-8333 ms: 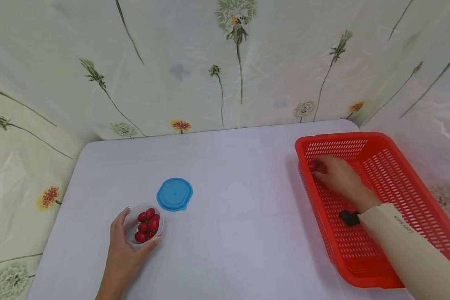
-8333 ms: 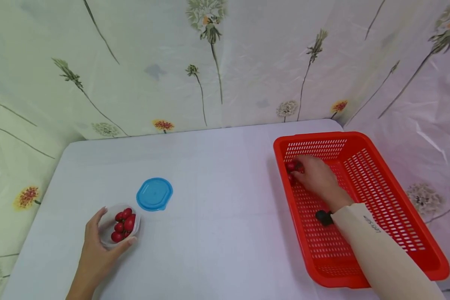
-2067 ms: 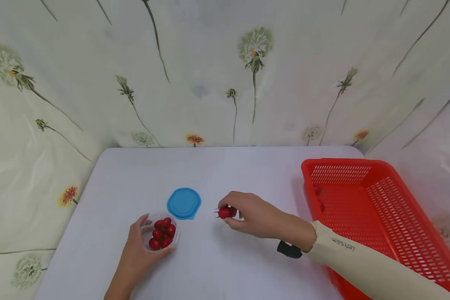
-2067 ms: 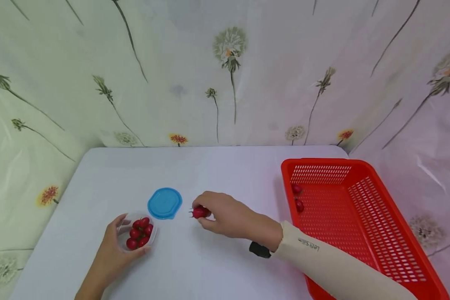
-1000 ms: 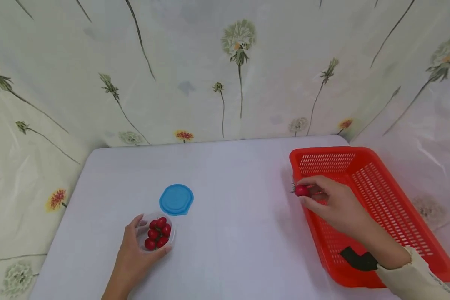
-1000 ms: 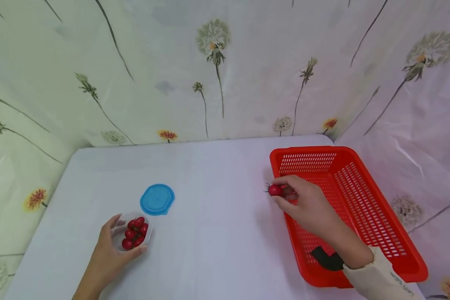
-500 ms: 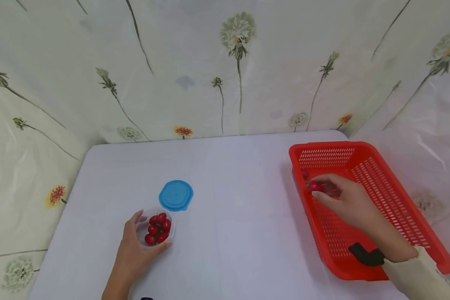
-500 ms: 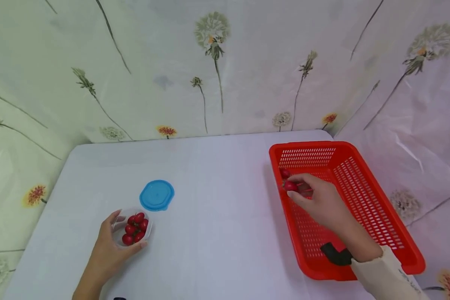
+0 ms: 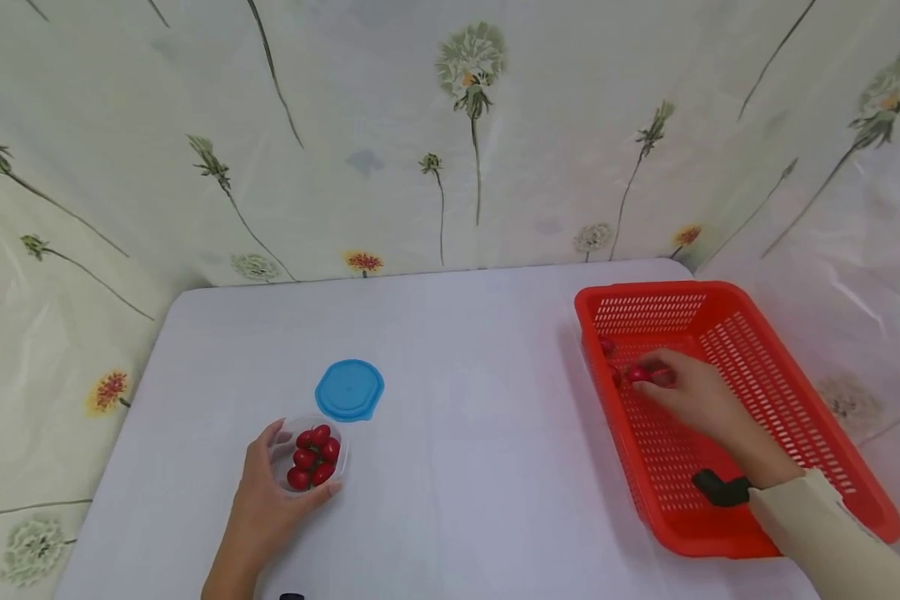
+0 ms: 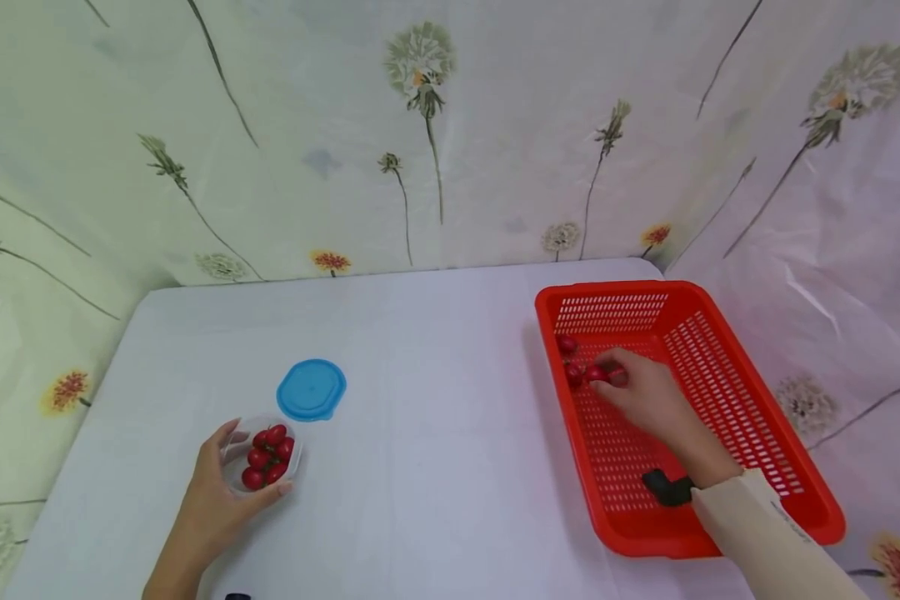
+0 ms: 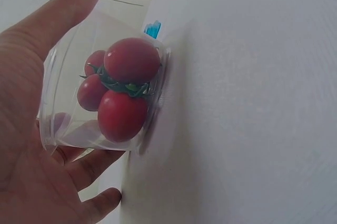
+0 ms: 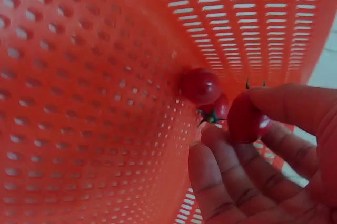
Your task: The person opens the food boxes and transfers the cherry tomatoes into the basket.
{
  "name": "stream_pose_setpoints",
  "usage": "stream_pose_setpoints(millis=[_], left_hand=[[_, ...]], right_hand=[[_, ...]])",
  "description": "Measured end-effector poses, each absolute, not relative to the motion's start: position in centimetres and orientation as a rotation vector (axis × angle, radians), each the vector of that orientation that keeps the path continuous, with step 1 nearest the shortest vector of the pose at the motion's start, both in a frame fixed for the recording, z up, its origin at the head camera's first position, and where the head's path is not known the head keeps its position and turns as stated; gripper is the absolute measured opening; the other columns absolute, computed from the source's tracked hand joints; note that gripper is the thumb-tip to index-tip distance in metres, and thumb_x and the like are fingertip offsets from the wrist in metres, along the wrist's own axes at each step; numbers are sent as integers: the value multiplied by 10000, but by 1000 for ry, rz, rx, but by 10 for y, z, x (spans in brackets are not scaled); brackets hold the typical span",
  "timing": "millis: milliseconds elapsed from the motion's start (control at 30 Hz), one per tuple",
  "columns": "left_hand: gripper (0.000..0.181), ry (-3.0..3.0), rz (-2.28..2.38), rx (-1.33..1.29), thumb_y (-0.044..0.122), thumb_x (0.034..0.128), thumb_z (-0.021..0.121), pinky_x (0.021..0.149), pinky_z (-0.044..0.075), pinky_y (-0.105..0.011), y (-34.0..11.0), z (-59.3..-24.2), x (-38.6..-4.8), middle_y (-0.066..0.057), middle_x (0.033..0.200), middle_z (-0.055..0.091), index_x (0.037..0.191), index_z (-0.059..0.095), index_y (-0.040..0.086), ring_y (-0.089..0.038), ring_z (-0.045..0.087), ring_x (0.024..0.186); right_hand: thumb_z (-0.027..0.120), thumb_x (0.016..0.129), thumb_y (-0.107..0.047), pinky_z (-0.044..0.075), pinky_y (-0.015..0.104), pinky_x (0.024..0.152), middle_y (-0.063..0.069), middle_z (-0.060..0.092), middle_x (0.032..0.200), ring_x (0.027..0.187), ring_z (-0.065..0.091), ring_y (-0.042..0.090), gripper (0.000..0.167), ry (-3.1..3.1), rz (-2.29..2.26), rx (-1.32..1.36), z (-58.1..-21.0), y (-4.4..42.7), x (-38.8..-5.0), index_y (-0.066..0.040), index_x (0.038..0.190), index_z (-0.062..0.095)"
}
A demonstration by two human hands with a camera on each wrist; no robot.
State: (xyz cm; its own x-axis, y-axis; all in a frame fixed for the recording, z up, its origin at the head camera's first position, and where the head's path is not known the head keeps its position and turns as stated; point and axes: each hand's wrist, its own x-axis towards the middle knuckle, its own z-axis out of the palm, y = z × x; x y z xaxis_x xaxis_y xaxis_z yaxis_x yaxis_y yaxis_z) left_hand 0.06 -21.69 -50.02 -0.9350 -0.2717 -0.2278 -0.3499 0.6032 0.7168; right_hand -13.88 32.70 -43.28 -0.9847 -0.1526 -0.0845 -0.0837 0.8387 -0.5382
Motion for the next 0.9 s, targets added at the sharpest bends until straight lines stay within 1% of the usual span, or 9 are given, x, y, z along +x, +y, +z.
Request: stream_pose_setpoints(millis=[133,267,367,500,667,900], left_hand=[[1327,2736,1245,-534,539,678,959,972,523,-624,-218,-499,1,-166,1566,391,1661,140,188,-437,376,1441],[1315,2734,1261,-531,524,686,959,976,520,-630,-218,-499,0,-168,1565,395,1661,143,186,-437,375,1444],[1303,2719,1283,-529,516,689,959,976,522,-635,-217,-499,-1,-168,1564,398,1658,153,184,-435,375,1447],[1301,2693,1294,-536,530,687,957,974,525,-638,-216,-501,-2,-171,1558,400,1653,162,176,-433,373,1447],[1308,2679,1293,-547,561,695,942,999,501,-641,-218,-500,-1,-167,1563,392,1657,142,180,-429,359,1455],[1317,2702,1288,-521,570,687,942,987,514,-632,-219,-502,-2,-170,1566,393,1659,144,181,-429,369,1452]], right_hand=[[801,936,-163,642,493,746,216,696,1161,953,685,379,413,2897,-779,-219,-439,327,-150,-18,1289,644],[774,954,-160,639,487,734,250,692,1123,902,691,364,387,2881,-737,-211,-442,327,-167,34,1256,628],[752,962,-147,635,497,735,278,683,1117,896,692,381,377,2871,-731,-179,-445,328,-178,64,1237,603],[742,974,-171,635,497,770,257,693,1135,934,700,370,352,2809,-740,-143,-450,329,-187,36,1226,609],[750,975,-205,637,469,780,217,704,1125,914,702,319,340,2758,-723,-174,-454,326,-193,6,1214,635],[752,976,-192,628,495,828,226,693,1191,1000,686,353,378,2757,-693,-216,-455,323,-196,-4,1284,642]])
